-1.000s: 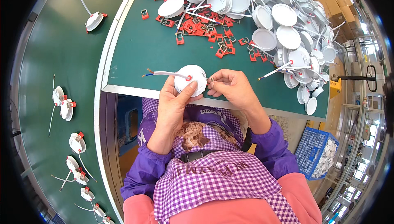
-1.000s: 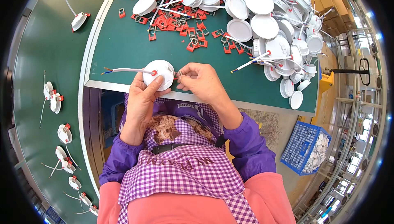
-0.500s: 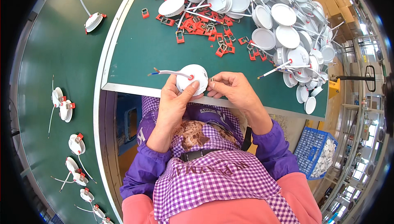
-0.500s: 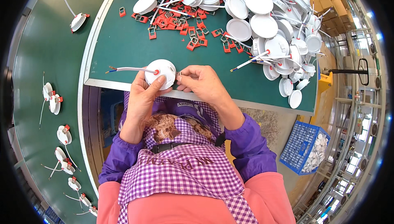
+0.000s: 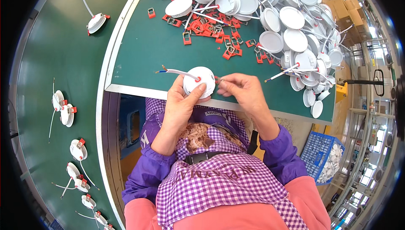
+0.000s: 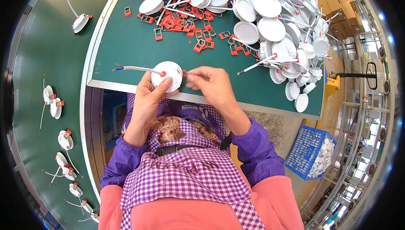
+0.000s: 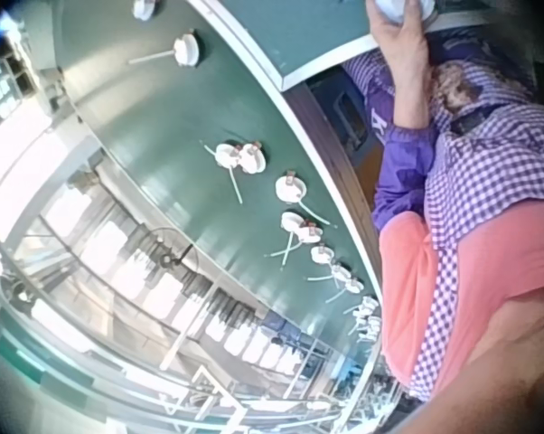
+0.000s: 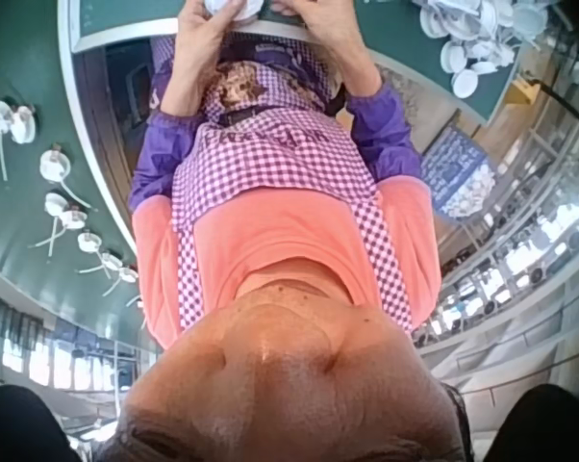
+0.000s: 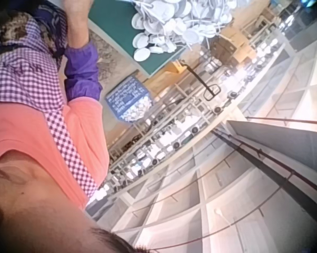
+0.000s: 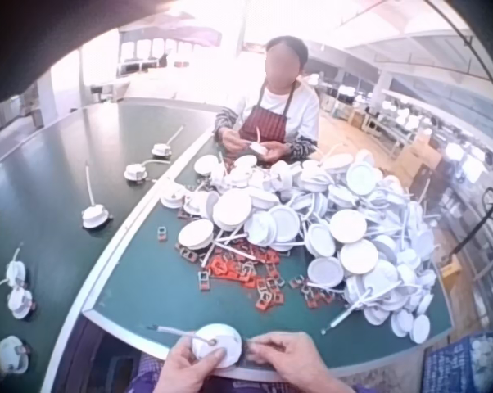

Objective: The person assembles downlight fixtures by attaching metal spring clips to round light casings by hand and placing the assembled lights in rows on the table.

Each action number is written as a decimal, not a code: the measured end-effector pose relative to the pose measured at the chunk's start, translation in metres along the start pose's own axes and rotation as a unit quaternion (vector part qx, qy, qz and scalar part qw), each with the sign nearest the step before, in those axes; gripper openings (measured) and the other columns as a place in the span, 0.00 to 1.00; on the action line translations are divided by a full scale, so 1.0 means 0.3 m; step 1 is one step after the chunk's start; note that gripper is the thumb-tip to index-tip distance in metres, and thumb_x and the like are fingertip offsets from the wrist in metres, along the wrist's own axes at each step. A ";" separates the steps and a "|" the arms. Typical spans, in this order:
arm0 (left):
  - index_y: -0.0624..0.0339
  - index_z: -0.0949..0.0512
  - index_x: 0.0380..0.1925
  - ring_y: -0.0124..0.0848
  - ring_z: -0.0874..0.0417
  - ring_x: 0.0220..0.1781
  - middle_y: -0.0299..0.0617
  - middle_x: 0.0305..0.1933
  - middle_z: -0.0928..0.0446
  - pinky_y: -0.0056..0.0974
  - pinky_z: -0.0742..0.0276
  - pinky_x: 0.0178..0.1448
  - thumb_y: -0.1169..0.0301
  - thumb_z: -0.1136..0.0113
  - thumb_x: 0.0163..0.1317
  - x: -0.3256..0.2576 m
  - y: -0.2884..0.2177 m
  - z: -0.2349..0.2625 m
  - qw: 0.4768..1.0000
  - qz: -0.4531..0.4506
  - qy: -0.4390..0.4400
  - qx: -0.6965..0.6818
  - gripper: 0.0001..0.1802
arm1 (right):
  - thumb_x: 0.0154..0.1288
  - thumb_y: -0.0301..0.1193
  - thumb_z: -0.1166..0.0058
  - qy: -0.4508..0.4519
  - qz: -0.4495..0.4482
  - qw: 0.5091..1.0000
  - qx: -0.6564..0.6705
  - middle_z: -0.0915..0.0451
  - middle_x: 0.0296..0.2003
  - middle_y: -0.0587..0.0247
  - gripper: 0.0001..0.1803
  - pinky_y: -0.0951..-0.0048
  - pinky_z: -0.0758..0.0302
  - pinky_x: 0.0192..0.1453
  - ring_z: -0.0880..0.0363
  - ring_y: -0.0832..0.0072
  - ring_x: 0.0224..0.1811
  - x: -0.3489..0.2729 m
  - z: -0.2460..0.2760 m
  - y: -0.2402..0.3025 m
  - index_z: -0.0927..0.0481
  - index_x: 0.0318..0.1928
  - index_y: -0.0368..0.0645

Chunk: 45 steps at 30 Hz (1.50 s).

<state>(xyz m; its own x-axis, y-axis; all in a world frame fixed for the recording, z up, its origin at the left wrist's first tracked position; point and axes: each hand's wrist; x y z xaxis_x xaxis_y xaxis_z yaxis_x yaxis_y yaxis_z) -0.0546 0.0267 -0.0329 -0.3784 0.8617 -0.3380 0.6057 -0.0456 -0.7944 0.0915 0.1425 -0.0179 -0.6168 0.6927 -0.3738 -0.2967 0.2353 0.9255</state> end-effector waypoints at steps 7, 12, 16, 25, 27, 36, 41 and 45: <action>0.65 0.30 0.49 0.31 0.19 0.49 0.43 0.49 0.23 0.36 0.16 0.49 0.74 0.40 0.64 -0.005 0.004 -0.005 1.000 -0.012 -0.008 0.005 0.15 | 0.62 0.22 0.44 -0.082 0.194 0.963 -0.166 0.17 0.32 0.56 0.08 0.74 0.23 0.36 0.18 0.72 0.31 -0.013 -0.057 0.034 0.19 0.42 0.33; 0.65 0.29 0.49 0.31 0.19 0.49 0.43 0.49 0.23 0.36 0.16 0.49 0.74 0.40 0.64 -0.010 0.008 -0.014 1.000 -0.022 -0.013 0.000 0.15 | 0.61 0.22 0.45 -0.124 0.251 0.926 -0.254 0.20 0.32 0.52 0.06 0.69 0.24 0.35 0.19 0.61 0.30 -0.034 -0.101 0.048 0.20 0.39 0.34; 0.65 0.30 0.51 0.30 0.19 0.49 0.43 0.50 0.23 0.35 0.16 0.50 0.74 0.40 0.64 -0.010 0.023 -0.016 0.998 -0.052 -0.015 0.007 0.17 | 0.61 0.23 0.44 -0.143 0.276 0.912 -0.266 0.20 0.33 0.51 0.05 0.65 0.24 0.35 0.20 0.56 0.31 -0.041 -0.122 0.035 0.21 0.37 0.35; 0.64 0.31 0.52 0.29 0.20 0.49 0.42 0.49 0.23 0.34 0.17 0.52 0.75 0.39 0.63 -0.013 0.009 0.005 0.999 -0.044 0.001 0.022 0.18 | 0.59 0.21 0.43 -0.115 0.251 0.929 -0.248 0.20 0.31 0.52 0.05 0.65 0.25 0.34 0.20 0.58 0.30 -0.032 -0.116 0.040 0.21 0.37 0.36; 0.63 0.31 0.52 0.29 0.20 0.49 0.42 0.49 0.23 0.34 0.18 0.53 0.75 0.39 0.63 -0.013 0.007 0.006 0.998 -0.048 0.002 0.029 0.18 | 0.58 0.21 0.43 -0.117 0.253 0.925 -0.260 0.20 0.30 0.52 0.05 0.65 0.25 0.33 0.20 0.58 0.30 -0.031 -0.120 0.044 0.21 0.36 0.36; 0.65 0.29 0.49 0.27 0.20 0.46 0.41 0.45 0.22 0.32 0.19 0.50 0.75 0.38 0.62 -0.012 0.001 0.026 0.999 -0.042 0.025 0.012 0.17 | 0.57 0.21 0.38 -0.053 0.108 0.992 -0.024 0.18 0.43 0.55 0.19 0.70 0.22 0.50 0.18 0.69 0.44 -0.007 -0.082 0.040 0.25 0.50 0.35; 0.64 0.28 0.51 0.28 0.20 0.48 0.41 0.47 0.22 0.33 0.20 0.52 0.75 0.38 0.62 -0.026 -0.018 0.044 0.998 -0.045 0.041 0.019 0.18 | 0.56 0.21 0.37 -0.006 0.033 0.998 0.045 0.19 0.47 0.50 0.25 0.70 0.23 0.54 0.20 0.70 0.48 -0.014 -0.088 0.060 0.27 0.55 0.34; 0.63 0.28 0.50 0.29 0.19 0.49 0.42 0.49 0.22 0.34 0.21 0.55 0.77 0.38 0.61 -0.018 -0.015 0.066 0.997 -0.017 0.068 0.017 0.17 | 0.56 0.22 0.36 -0.022 0.018 1.000 -0.009 0.17 0.43 0.52 0.22 0.72 0.22 0.50 0.18 0.70 0.44 0.006 -0.089 0.044 0.25 0.52 0.35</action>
<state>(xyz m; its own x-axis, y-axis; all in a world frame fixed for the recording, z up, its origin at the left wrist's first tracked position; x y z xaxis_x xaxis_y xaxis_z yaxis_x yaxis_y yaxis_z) -0.0690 0.0122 -0.0375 -0.2983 0.9237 -0.2404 0.5698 -0.0297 -0.8213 0.0668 0.1287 -0.0079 -0.5947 0.7303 -0.3361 -0.2878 0.1970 0.9372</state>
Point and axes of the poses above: each hand's wrist, its own x-axis towards the middle knuckle, its own z-axis out of the back of the hand, y = z × x
